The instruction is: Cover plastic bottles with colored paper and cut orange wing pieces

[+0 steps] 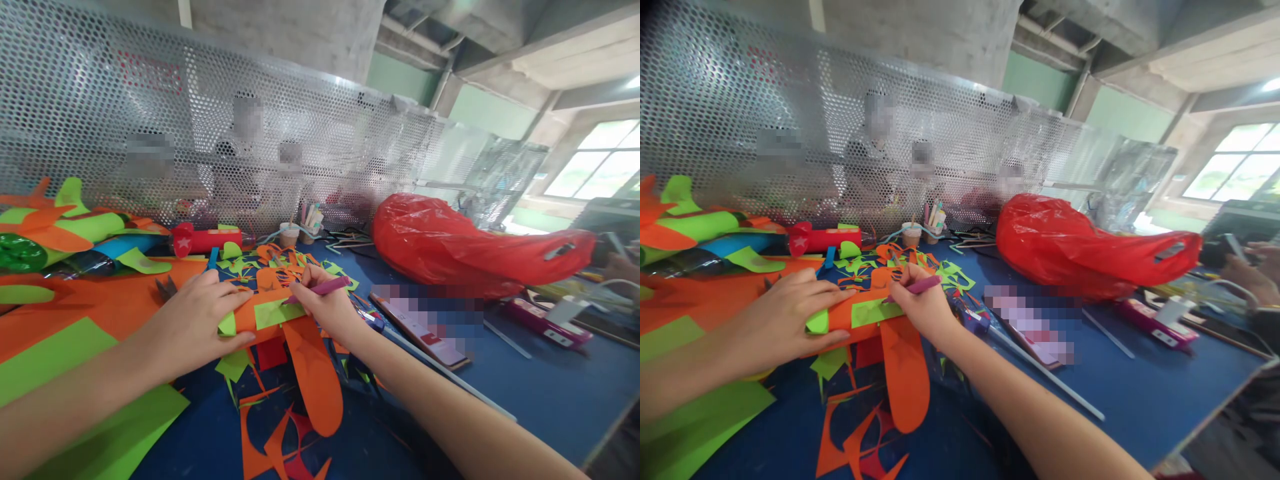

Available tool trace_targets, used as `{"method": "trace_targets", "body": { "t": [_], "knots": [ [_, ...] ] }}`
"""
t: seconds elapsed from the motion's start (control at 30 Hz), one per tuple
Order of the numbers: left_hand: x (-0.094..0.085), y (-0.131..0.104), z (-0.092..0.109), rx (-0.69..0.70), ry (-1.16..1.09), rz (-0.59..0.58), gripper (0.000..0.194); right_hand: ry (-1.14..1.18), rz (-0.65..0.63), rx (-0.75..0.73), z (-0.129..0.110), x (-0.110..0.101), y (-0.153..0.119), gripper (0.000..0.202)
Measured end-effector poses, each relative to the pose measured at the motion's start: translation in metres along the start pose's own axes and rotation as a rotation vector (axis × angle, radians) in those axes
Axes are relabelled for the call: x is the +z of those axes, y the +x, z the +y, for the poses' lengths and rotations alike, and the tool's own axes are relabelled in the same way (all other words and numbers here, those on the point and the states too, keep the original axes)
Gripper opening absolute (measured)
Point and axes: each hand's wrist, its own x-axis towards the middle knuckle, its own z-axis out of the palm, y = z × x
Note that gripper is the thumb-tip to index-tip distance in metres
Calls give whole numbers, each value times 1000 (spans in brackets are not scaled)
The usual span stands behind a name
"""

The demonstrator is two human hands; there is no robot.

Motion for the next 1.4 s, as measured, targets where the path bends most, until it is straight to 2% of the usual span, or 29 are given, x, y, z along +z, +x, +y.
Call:
{"method": "trace_targets", "body": {
  "t": [0.3, 0.87, 1.03, 1.4],
  "knots": [
    [4, 0, -2, 28, 34, 50, 49, -7, 6, -15, 5, -1, 1, 25],
    [3, 0, -1, 18, 29, 35, 48, 13, -28, 9, 3, 0, 2, 24],
    [3, 0, -1, 18, 38, 25, 47, -50, 20, -5, 5, -2, 5, 23],
    [3, 0, -1, 15, 33, 21, 47, -54, 3, -13, 3, -4, 5, 21]
  ]
}}
